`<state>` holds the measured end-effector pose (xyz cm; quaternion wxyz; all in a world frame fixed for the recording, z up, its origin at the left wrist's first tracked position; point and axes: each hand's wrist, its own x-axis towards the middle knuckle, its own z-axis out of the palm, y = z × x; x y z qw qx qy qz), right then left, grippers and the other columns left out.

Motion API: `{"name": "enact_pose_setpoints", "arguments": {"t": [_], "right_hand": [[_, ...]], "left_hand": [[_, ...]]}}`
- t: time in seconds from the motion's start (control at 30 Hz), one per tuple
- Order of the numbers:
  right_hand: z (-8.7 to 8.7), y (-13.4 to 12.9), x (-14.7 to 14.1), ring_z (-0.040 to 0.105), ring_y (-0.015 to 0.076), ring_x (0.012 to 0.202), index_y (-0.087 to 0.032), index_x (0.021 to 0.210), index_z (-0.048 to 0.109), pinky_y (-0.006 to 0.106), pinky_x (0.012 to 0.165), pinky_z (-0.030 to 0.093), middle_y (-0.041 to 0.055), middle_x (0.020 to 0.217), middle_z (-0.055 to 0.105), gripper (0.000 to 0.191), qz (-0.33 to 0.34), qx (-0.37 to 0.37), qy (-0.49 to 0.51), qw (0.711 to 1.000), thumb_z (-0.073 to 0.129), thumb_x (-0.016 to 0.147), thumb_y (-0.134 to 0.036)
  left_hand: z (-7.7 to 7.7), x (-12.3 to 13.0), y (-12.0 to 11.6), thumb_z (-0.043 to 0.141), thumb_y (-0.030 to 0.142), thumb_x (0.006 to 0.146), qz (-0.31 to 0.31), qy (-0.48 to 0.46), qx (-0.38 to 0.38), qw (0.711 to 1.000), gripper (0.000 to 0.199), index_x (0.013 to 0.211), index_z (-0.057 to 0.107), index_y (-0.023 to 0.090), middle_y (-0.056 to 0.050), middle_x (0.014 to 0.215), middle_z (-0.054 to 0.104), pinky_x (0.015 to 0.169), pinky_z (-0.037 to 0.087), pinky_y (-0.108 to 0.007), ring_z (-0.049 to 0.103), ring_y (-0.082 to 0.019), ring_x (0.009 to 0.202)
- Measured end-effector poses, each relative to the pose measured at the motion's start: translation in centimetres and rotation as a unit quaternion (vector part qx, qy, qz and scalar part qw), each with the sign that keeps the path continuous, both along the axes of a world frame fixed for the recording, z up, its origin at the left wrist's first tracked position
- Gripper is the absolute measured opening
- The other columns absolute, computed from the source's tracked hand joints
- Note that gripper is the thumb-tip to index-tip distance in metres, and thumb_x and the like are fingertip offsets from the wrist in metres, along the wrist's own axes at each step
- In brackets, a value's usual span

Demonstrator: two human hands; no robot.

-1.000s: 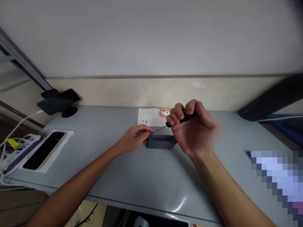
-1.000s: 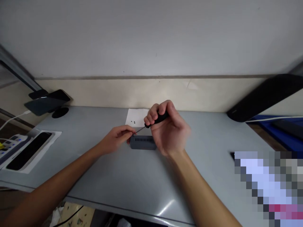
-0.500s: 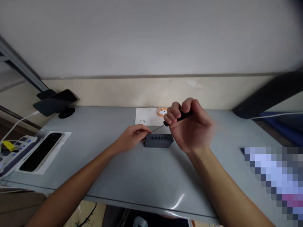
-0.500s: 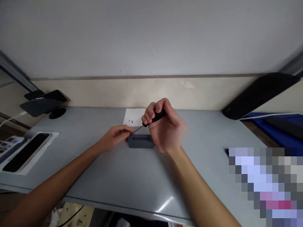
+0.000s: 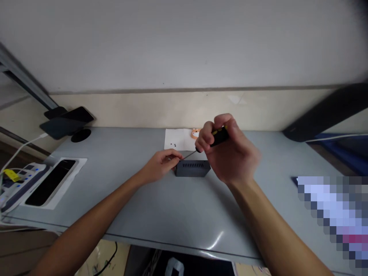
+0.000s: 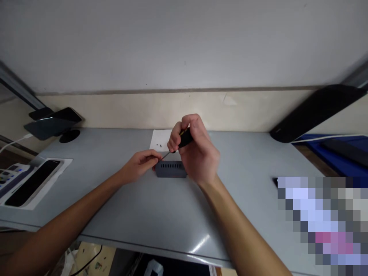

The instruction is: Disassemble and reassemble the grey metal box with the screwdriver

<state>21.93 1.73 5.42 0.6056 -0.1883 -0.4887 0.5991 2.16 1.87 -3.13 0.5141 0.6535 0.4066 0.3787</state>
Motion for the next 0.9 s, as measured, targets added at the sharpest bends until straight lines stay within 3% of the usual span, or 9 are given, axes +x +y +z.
{"name": "enact_pose_setpoints", "arguments": {"t": [0.23, 0.33, 0.57, 0.77, 0.9], "right_hand": [[1.6, 1.2, -1.2, 0.054, 0.0167, 0.067, -0.025, 0.087, 0.053, 0.033, 0.065, 0.049, 0.0014, 0.078, 0.057, 0.025, 0.076, 0.039, -0.089, 0.992, 0.061, 0.096, -0.047], [1.5, 1.8, -2.0, 0.056, 0.0166, 0.072, -0.025, 0.086, 0.056, 0.033, 0.066, 0.050, 0.0023, 0.082, 0.056, 0.033, 0.045, 0.033, -0.082, 0.995, 0.058, 0.097, -0.055], [0.5, 1.0, -2.2, 0.047, 0.0148, 0.057, -0.027, 0.088, 0.053, 0.033, 0.057, 0.047, -0.0011, 0.070, 0.044, 0.052, -0.020, -0.009, -0.026, 0.999, 0.043, 0.092, -0.077], [0.3, 0.4, -1.9, 0.049, 0.0145, 0.062, -0.028, 0.090, 0.050, 0.031, 0.061, 0.047, -0.0015, 0.073, 0.047, 0.032, -0.029, -0.008, -0.037, 0.999, 0.063, 0.093, -0.057], [0.0, 0.6, -1.9, 0.056, 0.0166, 0.073, -0.027, 0.091, 0.054, 0.032, 0.067, 0.050, 0.0022, 0.085, 0.055, 0.031, -0.052, 0.019, -0.048, 0.997, 0.058, 0.096, -0.057]], "left_hand": [[-0.5, -0.1, 0.3, 0.058, 0.036, 0.098, -0.020, -0.005, 0.013, 1.000, 0.023, 0.102, 0.070, 0.017, -0.004, 0.095, 0.067, 0.075, 0.044, -0.026, 0.057, -0.014, 0.080], [-0.6, -0.2, 0.4, 0.058, 0.036, 0.099, -0.019, 0.008, 0.023, 1.000, 0.022, 0.102, 0.070, 0.017, -0.004, 0.097, 0.067, 0.076, 0.043, -0.025, 0.057, -0.014, 0.084], [-0.9, -0.4, 0.6, 0.057, 0.037, 0.099, -0.017, 0.030, 0.033, 0.999, 0.024, 0.103, 0.071, 0.018, -0.003, 0.094, 0.067, 0.072, 0.042, -0.025, 0.056, -0.014, 0.080], [-0.6, -0.3, 0.4, 0.055, 0.037, 0.100, -0.022, 0.026, 0.033, 0.999, 0.024, 0.103, 0.070, 0.018, -0.004, 0.099, 0.067, 0.078, 0.044, -0.026, 0.057, -0.015, 0.086], [-0.6, -0.3, 0.4, 0.056, 0.038, 0.100, -0.020, 0.027, 0.030, 0.999, 0.024, 0.103, 0.070, 0.018, -0.003, 0.095, 0.065, 0.077, 0.044, -0.026, 0.056, -0.014, 0.083]]}}
